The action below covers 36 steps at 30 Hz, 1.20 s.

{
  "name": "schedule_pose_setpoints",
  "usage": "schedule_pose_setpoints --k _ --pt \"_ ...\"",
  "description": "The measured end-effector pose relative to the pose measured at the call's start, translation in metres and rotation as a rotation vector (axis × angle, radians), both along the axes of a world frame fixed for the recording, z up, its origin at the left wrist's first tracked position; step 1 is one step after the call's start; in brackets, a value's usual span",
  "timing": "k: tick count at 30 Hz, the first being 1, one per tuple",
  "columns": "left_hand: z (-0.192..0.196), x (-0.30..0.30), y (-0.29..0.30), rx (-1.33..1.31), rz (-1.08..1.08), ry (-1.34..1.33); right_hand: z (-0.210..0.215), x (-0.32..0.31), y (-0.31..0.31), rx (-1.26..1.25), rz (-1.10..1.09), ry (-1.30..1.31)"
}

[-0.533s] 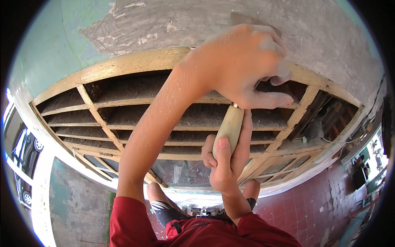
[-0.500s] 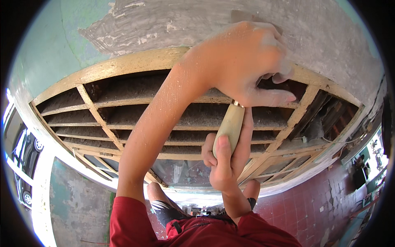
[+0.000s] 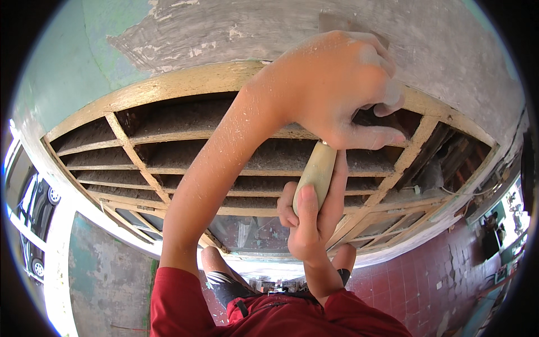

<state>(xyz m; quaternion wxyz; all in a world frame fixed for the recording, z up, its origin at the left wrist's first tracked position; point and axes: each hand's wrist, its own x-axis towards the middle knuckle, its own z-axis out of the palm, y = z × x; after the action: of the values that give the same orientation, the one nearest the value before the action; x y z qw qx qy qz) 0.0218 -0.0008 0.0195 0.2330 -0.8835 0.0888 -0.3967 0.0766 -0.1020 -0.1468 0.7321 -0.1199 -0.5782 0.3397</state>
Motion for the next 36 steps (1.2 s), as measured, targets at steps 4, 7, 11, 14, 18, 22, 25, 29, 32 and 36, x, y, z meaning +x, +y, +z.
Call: schedule_pose_setpoints --k 4,7,11,14,18,22,25,29,32,36 --pt "0.004 -0.002 -0.002 0.011 0.015 0.02 0.008 -0.005 -0.004 -0.037 -0.049 0.021" --pt "0.005 -0.001 -0.001 -0.009 0.029 0.023 0.005 -0.002 0.0 -0.005 -0.062 0.006" --pt "-0.001 0.001 -0.001 0.046 -0.028 -0.008 0.0 -0.003 -0.005 -0.052 -0.051 0.017" --pt "0.005 -0.001 -0.003 -0.037 0.01 0.029 0.005 -0.001 -0.001 0.02 -0.014 -0.009" --pt "0.004 -0.001 -0.003 -0.01 0.039 0.029 0.004 -0.001 -0.002 -0.016 -0.026 -0.002" --pt "-0.001 0.0 0.0 0.03 0.007 0.009 -0.002 0.0 -0.002 -0.005 -0.013 -0.007" --pt "0.004 -0.001 -0.005 -0.026 0.086 0.05 0.003 0.0 -0.001 -0.013 -0.023 0.012" --pt "-0.001 0.003 -0.004 0.017 0.021 0.041 -0.006 0.003 -0.002 -0.009 -0.021 0.001" --pt "-0.006 0.009 -0.001 0.013 -0.021 0.013 -0.006 0.002 -0.005 -0.014 -0.014 0.026" --pt "0.0 0.007 -0.005 -0.056 0.044 0.072 0.0 0.001 -0.005 -0.053 -0.048 0.044"
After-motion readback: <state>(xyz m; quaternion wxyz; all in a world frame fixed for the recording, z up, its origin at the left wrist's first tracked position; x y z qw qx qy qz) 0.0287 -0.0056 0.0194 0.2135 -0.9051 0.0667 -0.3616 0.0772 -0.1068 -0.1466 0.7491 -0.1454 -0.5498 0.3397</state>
